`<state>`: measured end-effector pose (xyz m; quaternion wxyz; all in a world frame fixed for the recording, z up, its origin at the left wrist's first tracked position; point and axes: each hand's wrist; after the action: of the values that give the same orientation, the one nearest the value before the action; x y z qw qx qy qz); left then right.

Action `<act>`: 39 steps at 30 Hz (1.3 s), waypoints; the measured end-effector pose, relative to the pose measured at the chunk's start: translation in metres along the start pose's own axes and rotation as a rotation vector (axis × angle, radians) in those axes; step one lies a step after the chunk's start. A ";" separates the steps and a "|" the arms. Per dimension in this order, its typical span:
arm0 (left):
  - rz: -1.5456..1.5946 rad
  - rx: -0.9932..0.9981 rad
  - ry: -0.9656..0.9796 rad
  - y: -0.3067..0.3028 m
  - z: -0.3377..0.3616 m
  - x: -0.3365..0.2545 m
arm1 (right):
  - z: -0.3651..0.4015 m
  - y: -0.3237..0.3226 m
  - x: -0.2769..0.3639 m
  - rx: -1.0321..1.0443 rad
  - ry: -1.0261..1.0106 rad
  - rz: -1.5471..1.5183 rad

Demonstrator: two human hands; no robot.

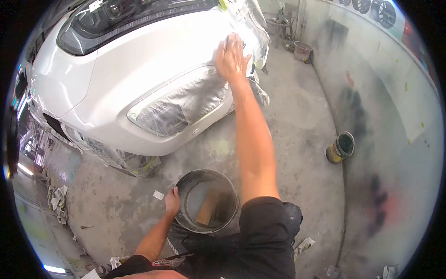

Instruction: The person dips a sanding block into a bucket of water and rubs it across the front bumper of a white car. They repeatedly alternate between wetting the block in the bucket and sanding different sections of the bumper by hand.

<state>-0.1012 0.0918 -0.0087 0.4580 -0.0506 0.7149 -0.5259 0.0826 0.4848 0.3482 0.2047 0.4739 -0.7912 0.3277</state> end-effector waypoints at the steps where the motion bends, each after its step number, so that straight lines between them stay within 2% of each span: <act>1: -0.014 0.005 -0.006 0.000 0.000 0.002 | -0.005 0.005 0.001 -0.015 0.055 -0.018; 5: -0.018 0.006 -0.035 0.000 -0.002 -0.003 | 0.040 0.003 0.006 -0.063 -0.177 0.073; 8: -0.002 0.007 -0.044 0.001 -0.003 -0.004 | 0.006 0.009 -0.020 -0.056 -0.209 0.013; 9: 0.003 0.013 -0.043 0.000 -0.002 -0.004 | -0.008 0.002 -0.012 -0.024 -0.144 -0.018; 12: -0.008 0.027 -0.087 -0.003 0.000 -0.007 | -0.009 0.009 -0.018 -0.061 -0.155 -0.016; 16: 0.023 0.028 -0.069 -0.002 -0.003 -0.008 | 0.023 0.000 -0.022 -0.078 -0.295 0.031; 21: 0.020 0.033 -0.053 0.001 -0.001 0.002 | -0.014 0.002 -0.020 -0.036 -0.166 0.021; 24: 0.010 0.024 -0.043 -0.004 -0.001 -0.006 | 0.018 -0.007 -0.037 -0.068 -0.222 0.030; 25: 0.014 0.021 -0.037 -0.003 -0.003 -0.007 | 0.023 -0.008 -0.038 -0.052 -0.176 0.018; 28: 0.015 0.026 -0.031 -0.001 -0.001 -0.001 | -0.025 0.028 -0.062 -0.099 -0.300 -0.112; 29: 0.022 0.026 -0.029 0.001 -0.001 0.002 | -0.025 0.009 -0.023 -0.031 -0.095 -0.130; 32: -0.023 0.030 -0.037 0.002 0.001 0.001 | -0.014 -0.005 -0.035 -0.030 -0.190 -0.077; 36: -0.060 0.033 -0.086 0.002 -0.003 -0.004 | 0.005 0.005 -0.064 -0.116 -0.123 -0.091; 39: -0.020 0.021 -0.075 0.000 -0.001 -0.003 | -0.022 0.002 -0.021 -0.037 -0.103 -0.113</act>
<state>-0.1000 0.0943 -0.0070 0.4799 -0.0727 0.6910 -0.5357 0.0907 0.5147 0.3496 0.1909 0.5300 -0.7787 0.2761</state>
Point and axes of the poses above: each hand's wrist, its own z-axis away from the middle knuckle, its own y-axis out of the palm, x = y × z, and after that the axes turned 5 degrees about -x, right-handed
